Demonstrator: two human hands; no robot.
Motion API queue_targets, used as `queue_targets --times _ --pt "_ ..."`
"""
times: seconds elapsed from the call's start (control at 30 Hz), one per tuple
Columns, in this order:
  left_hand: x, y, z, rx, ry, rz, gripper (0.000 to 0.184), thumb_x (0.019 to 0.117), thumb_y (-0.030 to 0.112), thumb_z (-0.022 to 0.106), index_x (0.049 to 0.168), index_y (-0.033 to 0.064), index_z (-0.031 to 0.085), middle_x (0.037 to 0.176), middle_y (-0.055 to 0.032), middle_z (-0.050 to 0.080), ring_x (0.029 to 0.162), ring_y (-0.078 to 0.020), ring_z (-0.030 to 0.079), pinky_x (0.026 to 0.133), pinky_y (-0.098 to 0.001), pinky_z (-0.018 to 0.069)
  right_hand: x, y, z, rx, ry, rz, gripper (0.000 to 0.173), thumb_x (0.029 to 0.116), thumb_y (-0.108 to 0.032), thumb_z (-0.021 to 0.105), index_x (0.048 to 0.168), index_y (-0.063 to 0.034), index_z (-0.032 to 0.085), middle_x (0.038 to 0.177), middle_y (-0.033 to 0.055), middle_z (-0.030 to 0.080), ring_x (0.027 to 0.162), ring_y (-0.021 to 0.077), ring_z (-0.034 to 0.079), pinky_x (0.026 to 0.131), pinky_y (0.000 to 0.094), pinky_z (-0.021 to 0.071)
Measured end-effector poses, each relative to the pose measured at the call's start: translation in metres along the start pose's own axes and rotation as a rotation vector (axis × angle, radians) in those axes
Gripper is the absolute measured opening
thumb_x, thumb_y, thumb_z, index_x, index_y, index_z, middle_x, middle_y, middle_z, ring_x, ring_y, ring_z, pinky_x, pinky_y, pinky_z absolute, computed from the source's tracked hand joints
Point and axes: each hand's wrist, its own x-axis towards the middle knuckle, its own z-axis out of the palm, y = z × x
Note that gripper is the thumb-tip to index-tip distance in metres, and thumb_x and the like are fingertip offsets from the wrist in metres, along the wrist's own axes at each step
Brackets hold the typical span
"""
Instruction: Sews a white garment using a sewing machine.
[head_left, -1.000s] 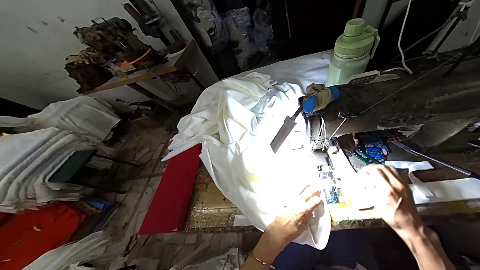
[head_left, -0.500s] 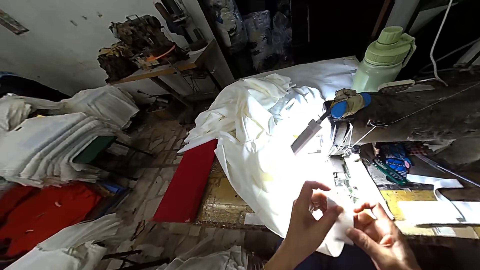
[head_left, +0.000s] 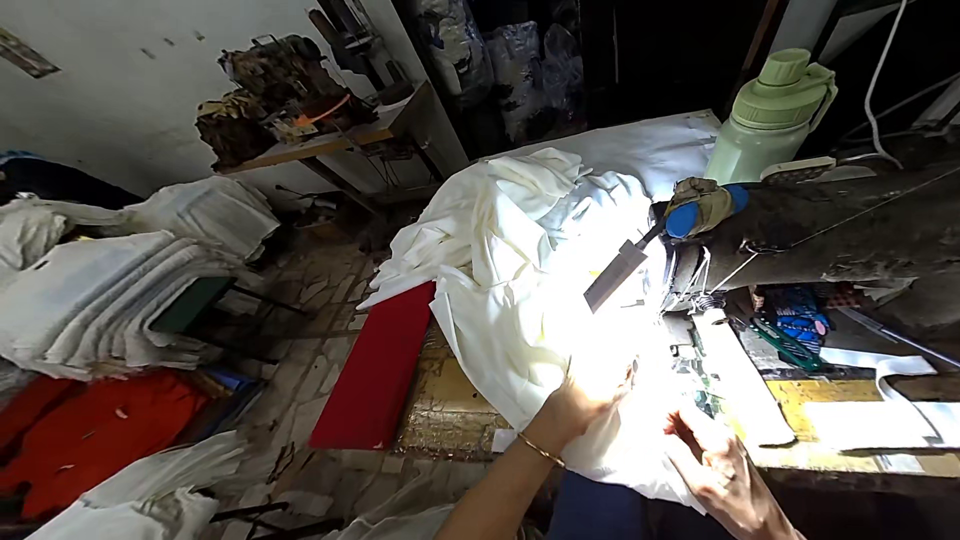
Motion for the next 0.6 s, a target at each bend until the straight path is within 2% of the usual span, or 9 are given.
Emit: queue_targets --times 0.07,0.13,0.23,0.3,0.37,0.43,0.5,0.53,0.6 --pt "0.005 0.0 0.002 0.045 0.038 0.058 0.045 0.1025 0.028 0.059 0.135 -0.0026 0.061 0.135 -0.0223 0.062 0.128 -0.0292 0.058 0.111 -0.0414 0.0415 -0.004 -0.004 -0.002 -0.017 0.001 0.028 0.022 0.0863 -0.017 0.055 0.091 -0.0009 0.07 0.076 0.0073 0.067 0.068 0.0139 0.064 0.064 0.029 0.0536" --pt "0.025 0.009 0.014 0.273 0.236 0.428 0.034 0.103 0.023 0.055 0.128 0.0055 0.069 0.126 -0.012 0.07 0.119 -0.0223 0.065 0.103 -0.0383 0.0488 -0.005 -0.007 -0.005 -0.001 -0.017 0.054 0.021 0.0869 -0.018 0.058 0.091 -0.0009 0.07 0.077 0.0078 0.068 0.068 0.0139 0.065 0.063 0.0289 0.0538" --pt "0.043 0.02 0.028 0.332 0.344 0.739 0.024 0.1013 0.021 0.057 0.114 0.0095 0.075 0.13 -0.0072 0.068 0.127 -0.0227 0.059 0.11 -0.0429 0.0451 -0.004 -0.005 -0.008 0.083 -0.042 0.101 0.021 0.0877 -0.019 0.058 0.093 -0.0017 0.069 0.077 0.0054 0.066 0.068 0.0089 0.063 0.064 0.0249 0.0524" --pt "0.043 0.012 0.04 0.249 0.333 0.748 0.023 0.1014 0.021 0.057 0.109 0.0095 0.075 0.126 -0.0068 0.069 0.121 -0.0204 0.063 0.104 -0.0394 0.0484 -0.003 0.001 -0.01 0.216 -0.046 0.126 0.021 0.0875 -0.015 0.059 0.097 0.0006 0.07 0.08 0.0023 0.069 0.072 0.0023 0.063 0.068 0.0195 0.0535" --pt "0.037 0.009 0.039 0.17 0.253 0.666 0.025 0.1011 0.021 0.058 0.114 0.0073 0.074 0.12 -0.0078 0.071 0.114 -0.0187 0.065 0.1 -0.0366 0.0504 0.001 0.006 -0.01 0.441 -0.024 0.163 0.015 0.0853 -0.008 0.059 0.097 -0.0021 0.067 0.084 -0.0057 0.069 0.077 -0.0044 0.064 0.071 0.014 0.0549" --pt "0.028 0.008 0.036 0.012 0.169 0.582 0.028 0.1007 0.015 0.057 0.121 0.0021 0.071 0.116 -0.0129 0.072 0.107 -0.0199 0.068 0.097 -0.036 0.0523 0.008 0.006 -0.011 0.634 0.037 0.237 0.016 0.0824 -0.002 0.06 0.096 -0.0083 0.065 0.086 -0.0105 0.069 0.079 -0.0029 0.066 0.072 0.0162 0.056" --pt "0.018 0.008 0.038 -0.244 0.24 0.52 0.028 0.1022 0.011 0.055 0.123 -0.0008 0.069 0.111 -0.0133 0.073 0.1 -0.0155 0.07 0.094 -0.0323 0.054 0.017 0.0 -0.016 0.733 0.109 0.258 0.02 0.0814 0.003 0.061 0.097 -0.0097 0.065 0.09 -0.0092 0.07 0.082 0.001 0.067 0.075 0.0191 0.0582" --pt "0.009 0.011 0.038 -0.385 0.292 0.446 0.029 0.1024 0.011 0.053 0.123 -0.0013 0.069 0.109 -0.0118 0.074 0.097 -0.0113 0.069 0.093 -0.0296 0.0536 0.022 -0.006 -0.018 0.743 0.144 0.24 0.021 0.0819 0.002 0.061 0.099 -0.0098 0.065 0.091 -0.0083 0.07 0.083 0.0021 0.068 0.075 0.0197 0.0581" --pt "-0.006 0.026 0.035 -0.567 0.399 0.339 0.026 0.103 0.012 0.049 0.106 -0.0023 0.071 0.089 -0.0047 0.07 0.084 -0.0024 0.065 0.082 -0.0216 0.0529 0.033 -0.021 -0.026 0.757 0.187 0.181 0.021 0.0845 -0.002 0.065 0.102 -0.0121 0.066 0.094 -0.0065 0.072 0.085 0.0041 0.07 0.077 0.021 0.0597"
